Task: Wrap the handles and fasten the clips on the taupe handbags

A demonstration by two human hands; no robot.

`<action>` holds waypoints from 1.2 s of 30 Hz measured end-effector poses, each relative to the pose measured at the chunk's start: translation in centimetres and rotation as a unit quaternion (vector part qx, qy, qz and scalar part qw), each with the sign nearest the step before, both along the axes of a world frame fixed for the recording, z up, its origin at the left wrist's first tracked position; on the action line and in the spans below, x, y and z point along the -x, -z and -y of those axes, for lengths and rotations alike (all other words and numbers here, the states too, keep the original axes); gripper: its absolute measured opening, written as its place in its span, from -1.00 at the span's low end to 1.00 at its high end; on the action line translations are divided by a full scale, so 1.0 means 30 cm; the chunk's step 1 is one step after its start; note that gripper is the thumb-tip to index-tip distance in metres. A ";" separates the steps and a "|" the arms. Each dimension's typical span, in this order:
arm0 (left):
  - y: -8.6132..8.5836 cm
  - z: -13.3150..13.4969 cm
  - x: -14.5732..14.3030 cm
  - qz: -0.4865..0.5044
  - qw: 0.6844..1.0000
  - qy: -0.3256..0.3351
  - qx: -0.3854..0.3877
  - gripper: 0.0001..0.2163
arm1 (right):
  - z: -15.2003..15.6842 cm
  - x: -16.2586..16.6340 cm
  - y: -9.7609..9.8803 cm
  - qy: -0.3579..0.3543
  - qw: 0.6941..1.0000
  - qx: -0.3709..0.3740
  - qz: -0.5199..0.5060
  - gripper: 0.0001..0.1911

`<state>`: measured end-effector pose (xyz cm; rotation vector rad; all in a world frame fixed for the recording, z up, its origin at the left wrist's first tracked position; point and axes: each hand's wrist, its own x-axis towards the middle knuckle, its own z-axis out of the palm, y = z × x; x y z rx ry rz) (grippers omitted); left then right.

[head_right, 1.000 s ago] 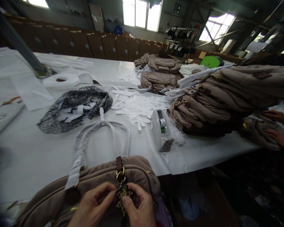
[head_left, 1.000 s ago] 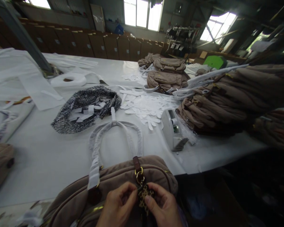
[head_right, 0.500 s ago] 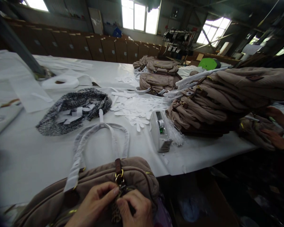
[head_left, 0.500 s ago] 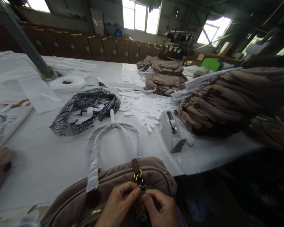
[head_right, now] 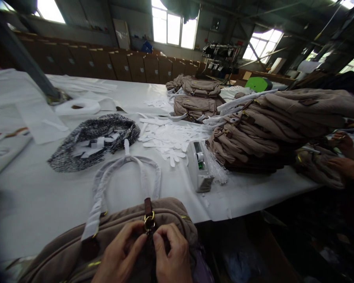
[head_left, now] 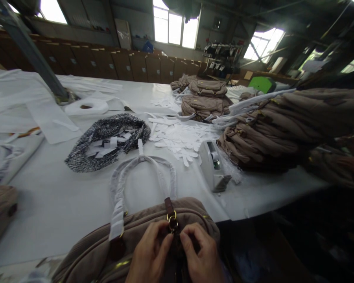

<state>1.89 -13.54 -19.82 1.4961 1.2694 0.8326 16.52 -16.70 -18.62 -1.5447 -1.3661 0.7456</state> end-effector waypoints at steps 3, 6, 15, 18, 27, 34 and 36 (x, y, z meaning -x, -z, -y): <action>0.022 0.020 0.004 -0.023 0.991 -0.055 -0.117 -0.79 | 0.009 0.000 0.006 -0.021 0.999 -0.041 0.016 -0.77; 0.015 0.013 0.007 -0.004 0.987 0.027 -0.157 -0.85 | 0.011 0.005 0.003 -0.056 0.996 -0.061 0.018 -0.77; -0.017 -0.012 0.001 0.083 0.994 0.066 -0.040 -0.81 | 0.001 -0.011 0.019 -0.039 0.996 -0.034 0.077 -0.82; -0.006 -0.015 0.001 0.051 0.996 0.054 -0.040 -0.82 | -0.004 -0.009 0.030 -0.074 0.983 0.002 0.166 -0.85; -0.037 -0.048 0.012 -0.049 0.994 0.089 -0.046 -0.79 | -0.027 -0.035 0.000 -0.074 0.986 0.079 0.124 -0.84; -0.056 -0.072 0.003 -0.092 0.989 0.104 -0.051 -0.79 | -0.040 -0.046 -0.018 -0.053 0.988 0.142 -0.029 -0.79; -0.068 -0.076 -0.002 -0.104 0.987 0.111 -0.049 -0.79 | -0.039 -0.047 -0.018 -0.052 0.988 0.139 -0.032 -0.79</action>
